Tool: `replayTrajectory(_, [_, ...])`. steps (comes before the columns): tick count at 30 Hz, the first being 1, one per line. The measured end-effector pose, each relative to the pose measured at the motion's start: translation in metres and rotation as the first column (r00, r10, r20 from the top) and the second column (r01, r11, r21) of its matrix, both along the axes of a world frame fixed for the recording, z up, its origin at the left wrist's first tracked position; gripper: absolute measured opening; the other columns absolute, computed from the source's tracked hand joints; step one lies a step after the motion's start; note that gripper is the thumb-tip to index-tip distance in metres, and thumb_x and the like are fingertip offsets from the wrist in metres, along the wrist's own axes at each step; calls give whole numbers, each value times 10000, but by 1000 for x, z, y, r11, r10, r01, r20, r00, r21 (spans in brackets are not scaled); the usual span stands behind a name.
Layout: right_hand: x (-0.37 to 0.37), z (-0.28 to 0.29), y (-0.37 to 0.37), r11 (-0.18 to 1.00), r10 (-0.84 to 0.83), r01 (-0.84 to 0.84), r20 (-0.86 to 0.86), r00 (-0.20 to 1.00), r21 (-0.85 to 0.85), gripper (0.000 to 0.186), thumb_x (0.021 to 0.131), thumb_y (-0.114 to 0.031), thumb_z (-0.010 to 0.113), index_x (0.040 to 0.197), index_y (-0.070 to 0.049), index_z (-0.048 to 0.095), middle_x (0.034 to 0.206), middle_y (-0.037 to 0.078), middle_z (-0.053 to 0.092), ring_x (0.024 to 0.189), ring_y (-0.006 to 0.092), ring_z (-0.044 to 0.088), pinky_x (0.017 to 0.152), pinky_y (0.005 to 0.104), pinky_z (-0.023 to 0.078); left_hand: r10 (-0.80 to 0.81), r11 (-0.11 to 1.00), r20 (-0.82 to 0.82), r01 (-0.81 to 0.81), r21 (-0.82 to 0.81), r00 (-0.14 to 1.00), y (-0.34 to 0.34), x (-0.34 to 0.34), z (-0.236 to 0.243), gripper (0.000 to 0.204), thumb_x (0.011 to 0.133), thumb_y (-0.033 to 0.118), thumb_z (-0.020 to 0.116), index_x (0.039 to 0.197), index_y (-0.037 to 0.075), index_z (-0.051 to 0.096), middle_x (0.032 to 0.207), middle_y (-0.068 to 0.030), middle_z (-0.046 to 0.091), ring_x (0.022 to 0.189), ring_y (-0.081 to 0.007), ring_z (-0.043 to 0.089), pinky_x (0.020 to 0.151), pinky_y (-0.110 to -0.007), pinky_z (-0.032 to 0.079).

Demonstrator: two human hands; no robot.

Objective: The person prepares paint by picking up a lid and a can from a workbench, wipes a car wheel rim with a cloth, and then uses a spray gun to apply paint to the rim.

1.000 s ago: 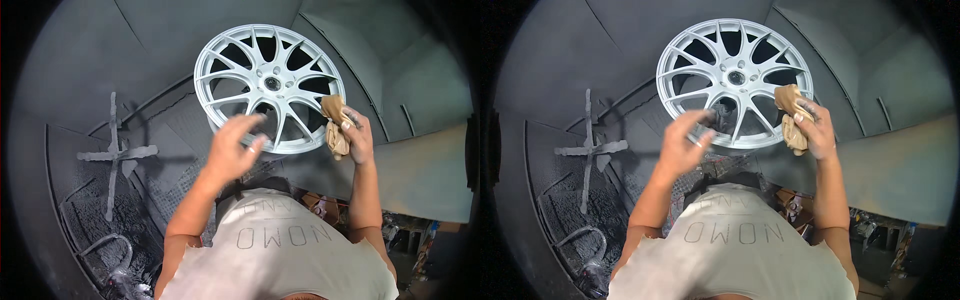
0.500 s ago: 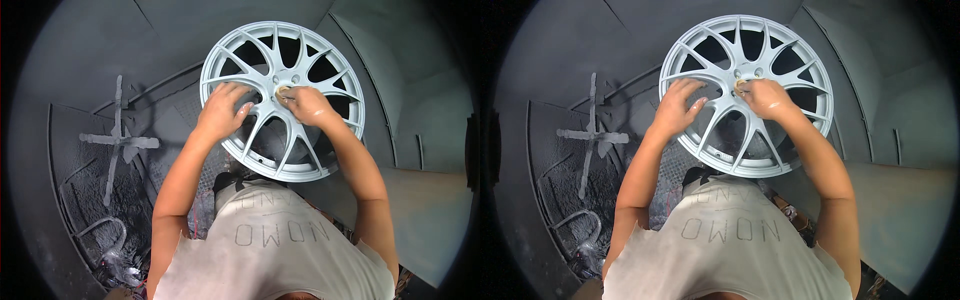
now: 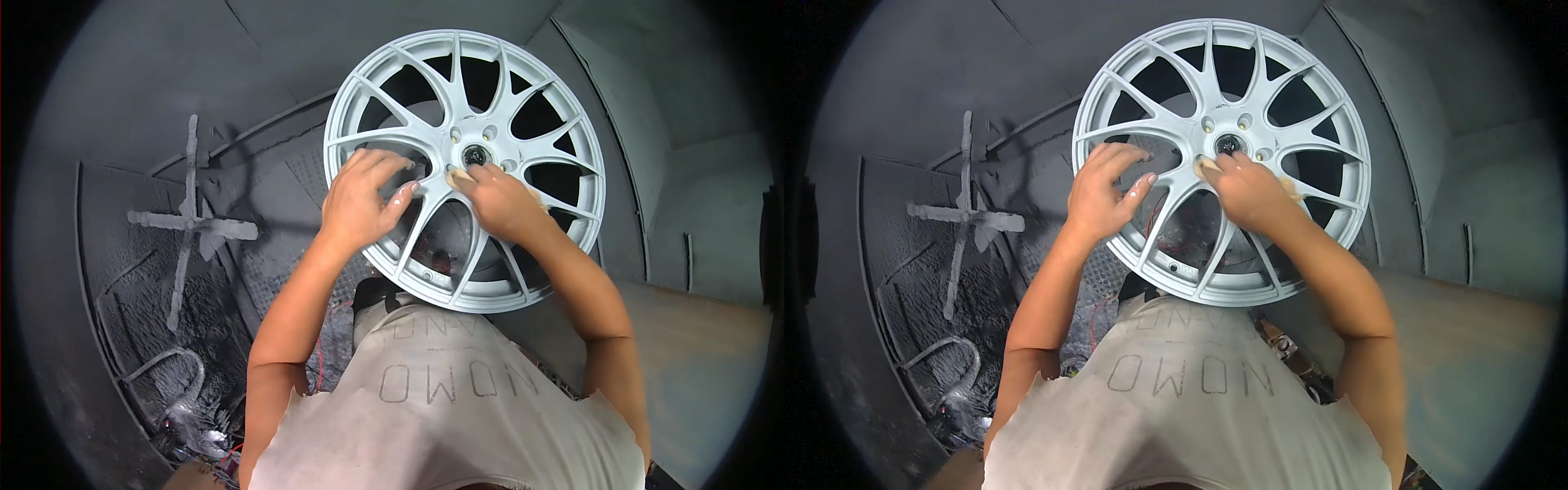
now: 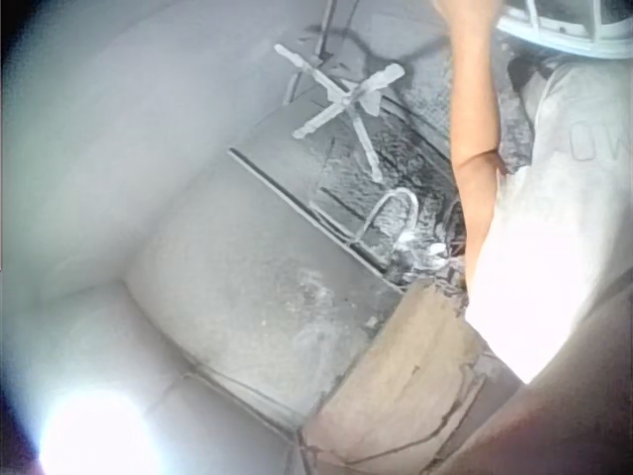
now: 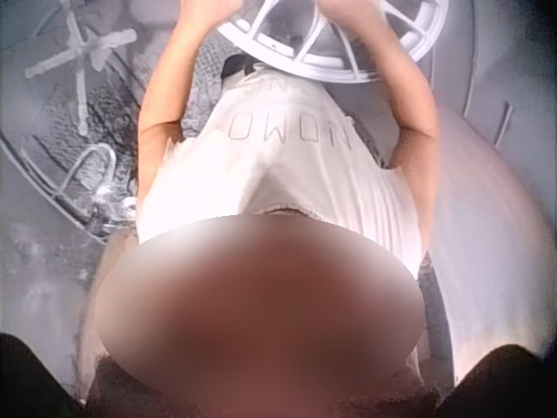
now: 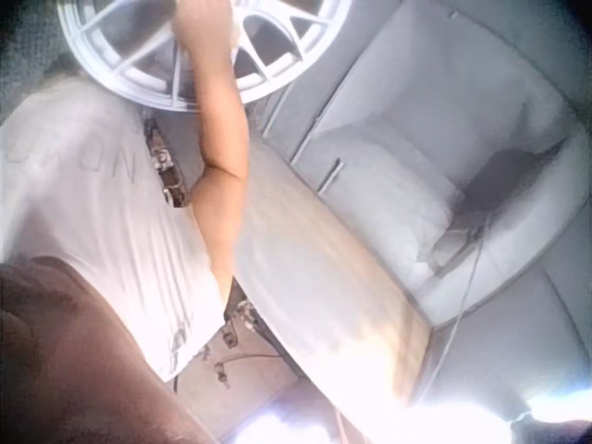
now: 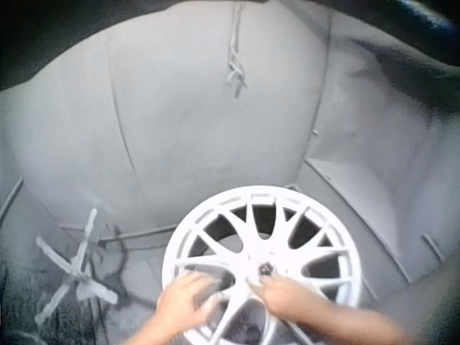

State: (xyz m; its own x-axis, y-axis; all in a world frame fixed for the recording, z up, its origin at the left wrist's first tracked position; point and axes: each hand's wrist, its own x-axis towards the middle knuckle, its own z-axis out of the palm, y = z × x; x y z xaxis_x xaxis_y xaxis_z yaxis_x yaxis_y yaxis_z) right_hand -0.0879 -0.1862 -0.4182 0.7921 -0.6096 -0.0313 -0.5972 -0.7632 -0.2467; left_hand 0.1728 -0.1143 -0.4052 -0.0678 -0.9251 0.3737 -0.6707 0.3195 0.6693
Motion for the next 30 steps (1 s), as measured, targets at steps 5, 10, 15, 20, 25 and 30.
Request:
replayTrajectory(5, [8,5,-1,997,-66,63,-119,991,-33,400,865,-26,595,1256,-43,680,1072,163,639,1016,367,639,855,478,555,-50,997,-8,50,-66,999,4,-8,8,247,833,178,806,1013,21,746,1038,-119,738,968,-328,661,878,-417,522])
replayTrajectory(10, [6,14,6,999,-31,31,-85,996,-7,309,853,-36,605,1138,-35,724,1105,151,655,1030,347,651,843,452,570,-25,996,-42,21,-87,999,8,-6,-1,239,818,175,806,1002,32,751,1022,-110,738,959,-321,661,858,-413,524])
replayTrajectory(15, [16,5,-5,996,-89,87,-89,992,-31,394,854,-25,603,1237,-53,696,1110,155,639,1043,355,645,858,455,566,-89,991,34,92,-98,995,15,-21,2,206,810,149,797,972,31,751,991,-101,738,914,-304,659,832,-399,523])
replayTrajectory(20, [3,25,13,999,6,0,-168,986,38,439,871,-9,572,1299,-47,659,1135,191,630,1069,393,631,899,474,553,-24,995,-49,19,-102,999,15,-19,-6,189,821,155,791,972,48,752,989,-89,738,916,-303,651,833,-404,518])
replayTrajectory(25, [12,2,-9,997,-79,80,-75,994,13,468,860,14,568,1312,-71,657,1133,181,629,1060,372,641,899,454,563,-66,998,-6,66,-13,998,23,-30,-4,171,843,204,780,961,82,759,1011,-65,732,950,-295,646,858,-418,513])
replayTrajectory(30, [-7,33,10,988,31,1,-202,979,155,490,872,12,567,1349,-74,640,1119,188,630,1082,400,637,923,487,546,-36,999,-72,34,-37,997,25,-30,-3,148,827,140,784,934,42,753,958,-84,741,895,-299,650,831,-402,512])
